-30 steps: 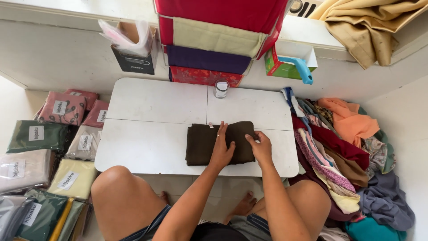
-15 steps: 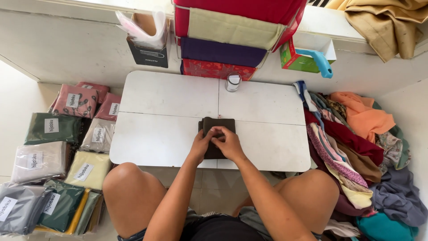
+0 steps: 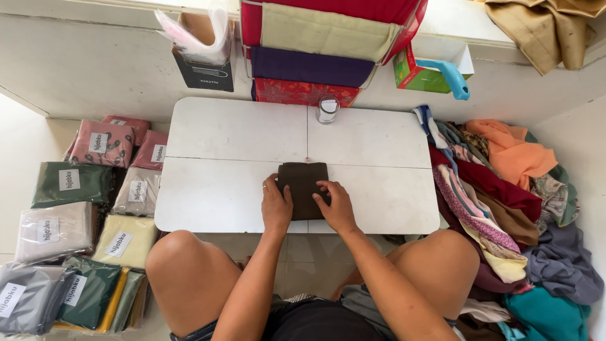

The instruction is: Lint rolling a brown garment to remove debris, folding it neatly, and placing it into a clear plastic adhesive bag for shipping.

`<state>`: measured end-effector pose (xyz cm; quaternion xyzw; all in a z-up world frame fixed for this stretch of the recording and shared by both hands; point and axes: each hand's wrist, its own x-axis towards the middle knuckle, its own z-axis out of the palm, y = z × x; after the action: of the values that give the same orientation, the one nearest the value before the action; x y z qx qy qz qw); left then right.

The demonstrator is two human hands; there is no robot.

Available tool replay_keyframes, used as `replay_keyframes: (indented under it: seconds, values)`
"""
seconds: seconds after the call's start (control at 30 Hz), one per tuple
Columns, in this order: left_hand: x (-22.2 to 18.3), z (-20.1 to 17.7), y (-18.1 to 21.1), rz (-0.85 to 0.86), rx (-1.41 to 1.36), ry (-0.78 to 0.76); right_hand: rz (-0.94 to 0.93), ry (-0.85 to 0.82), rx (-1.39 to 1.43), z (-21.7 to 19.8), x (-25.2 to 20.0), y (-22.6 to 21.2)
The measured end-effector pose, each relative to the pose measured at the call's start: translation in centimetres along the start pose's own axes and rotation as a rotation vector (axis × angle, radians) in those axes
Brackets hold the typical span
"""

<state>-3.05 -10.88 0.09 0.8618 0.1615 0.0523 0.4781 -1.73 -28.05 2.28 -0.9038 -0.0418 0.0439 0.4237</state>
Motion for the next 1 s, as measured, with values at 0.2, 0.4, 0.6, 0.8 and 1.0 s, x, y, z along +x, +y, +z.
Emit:
replay_keyframes:
  seconds: [0.2,0.4,0.6,0.8,1.0]
  values:
    - [1.0,-1.1,0.6,0.100,0.022,-0.010,-0.179,0.005,-0.262,0.7,0.3,-0.8]
    - [2.6,0.3,-1.9,0.210,0.227,0.019,-0.304,-0.095,-0.426,1.7,1.1,-2.3]
    - [1.5,-0.7,-1.1,0.567,0.536,-0.126,-0.240,-0.195,-0.535,2.2,1.6,-2.2]
    - [1.3,-0.7,-1.7,0.429,0.650,-0.345,-0.216,-0.258,-0.572,2.6,1.7,-0.8]
    - [1.0,-0.5,-0.2,0.332,0.686,-0.379,-0.266,-0.274,-0.592,2.2,2.9,0.0]
